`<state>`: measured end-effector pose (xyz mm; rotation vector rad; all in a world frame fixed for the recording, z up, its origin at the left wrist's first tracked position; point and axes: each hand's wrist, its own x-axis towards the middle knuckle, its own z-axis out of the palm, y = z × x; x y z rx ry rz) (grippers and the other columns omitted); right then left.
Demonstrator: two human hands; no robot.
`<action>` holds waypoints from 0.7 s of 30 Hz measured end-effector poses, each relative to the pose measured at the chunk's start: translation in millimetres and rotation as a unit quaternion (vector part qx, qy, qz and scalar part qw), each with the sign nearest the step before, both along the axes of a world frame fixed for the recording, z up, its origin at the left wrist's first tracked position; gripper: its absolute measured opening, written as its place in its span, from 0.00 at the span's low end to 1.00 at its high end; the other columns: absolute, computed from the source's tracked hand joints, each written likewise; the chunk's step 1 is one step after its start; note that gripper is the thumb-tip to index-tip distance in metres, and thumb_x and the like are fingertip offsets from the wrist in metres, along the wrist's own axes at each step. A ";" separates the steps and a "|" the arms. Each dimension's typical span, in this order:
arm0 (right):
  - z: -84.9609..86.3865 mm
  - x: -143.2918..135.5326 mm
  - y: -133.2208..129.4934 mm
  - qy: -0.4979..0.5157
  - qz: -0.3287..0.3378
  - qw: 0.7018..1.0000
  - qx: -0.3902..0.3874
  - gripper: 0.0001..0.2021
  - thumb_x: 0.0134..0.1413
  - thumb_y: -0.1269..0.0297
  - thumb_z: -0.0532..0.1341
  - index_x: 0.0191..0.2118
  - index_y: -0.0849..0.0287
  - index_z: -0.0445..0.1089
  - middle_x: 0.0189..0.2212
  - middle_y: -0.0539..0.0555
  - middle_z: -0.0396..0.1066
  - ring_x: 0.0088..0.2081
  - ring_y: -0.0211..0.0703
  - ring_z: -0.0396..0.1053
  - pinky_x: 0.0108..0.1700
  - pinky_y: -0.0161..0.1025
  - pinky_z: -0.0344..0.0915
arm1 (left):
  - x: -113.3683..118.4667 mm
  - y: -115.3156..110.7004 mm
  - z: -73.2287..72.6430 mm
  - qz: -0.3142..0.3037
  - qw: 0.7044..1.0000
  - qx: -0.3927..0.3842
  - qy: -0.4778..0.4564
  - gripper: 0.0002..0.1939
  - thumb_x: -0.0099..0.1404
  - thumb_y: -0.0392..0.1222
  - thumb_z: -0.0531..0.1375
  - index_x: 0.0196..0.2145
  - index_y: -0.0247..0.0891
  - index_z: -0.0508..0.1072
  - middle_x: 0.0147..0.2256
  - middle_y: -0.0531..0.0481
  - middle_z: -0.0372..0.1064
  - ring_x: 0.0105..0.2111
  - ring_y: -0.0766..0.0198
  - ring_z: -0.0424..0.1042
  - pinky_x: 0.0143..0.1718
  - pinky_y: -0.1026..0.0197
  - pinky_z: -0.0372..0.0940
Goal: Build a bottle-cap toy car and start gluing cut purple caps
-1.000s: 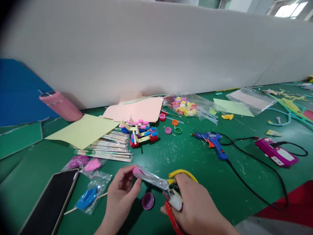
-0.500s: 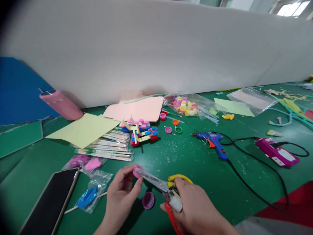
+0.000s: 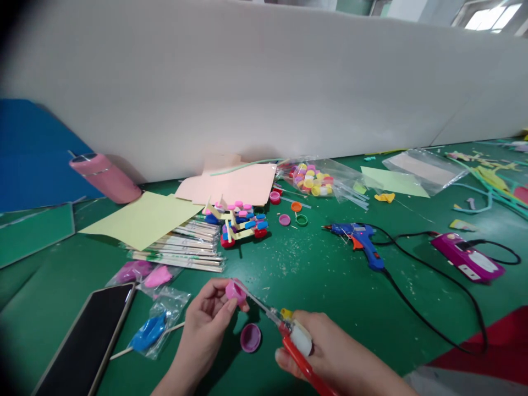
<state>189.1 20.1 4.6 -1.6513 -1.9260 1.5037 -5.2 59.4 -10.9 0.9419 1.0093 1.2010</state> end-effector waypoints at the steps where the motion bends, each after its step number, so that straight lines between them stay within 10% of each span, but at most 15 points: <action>1: 2.1 -1.0 0.0 -0.012 -0.008 1.000 0.004 0.11 0.47 0.58 0.57 0.24 0.57 0.55 0.20 0.44 0.56 0.21 0.31 0.51 0.22 0.29 0.48 | 0.1 0.2 0.0 0.001 1.000 -0.003 -0.004 0.08 0.53 0.38 0.61 0.31 0.36 0.67 0.23 0.53 0.69 0.23 0.69 0.69 0.27 0.66 0.63; 21: 6.8 -0.9 3.4 -0.178 -0.098 0.975 0.088 0.13 0.46 0.53 0.58 0.34 0.56 0.59 0.26 0.50 0.68 0.26 0.42 0.64 0.25 0.35 0.53 | 6.5 -1.6 -9.8 0.093 0.994 0.013 0.059 0.08 0.49 0.37 0.62 0.29 0.35 0.68 0.21 0.54 0.66 0.19 0.71 0.65 0.21 0.68 0.61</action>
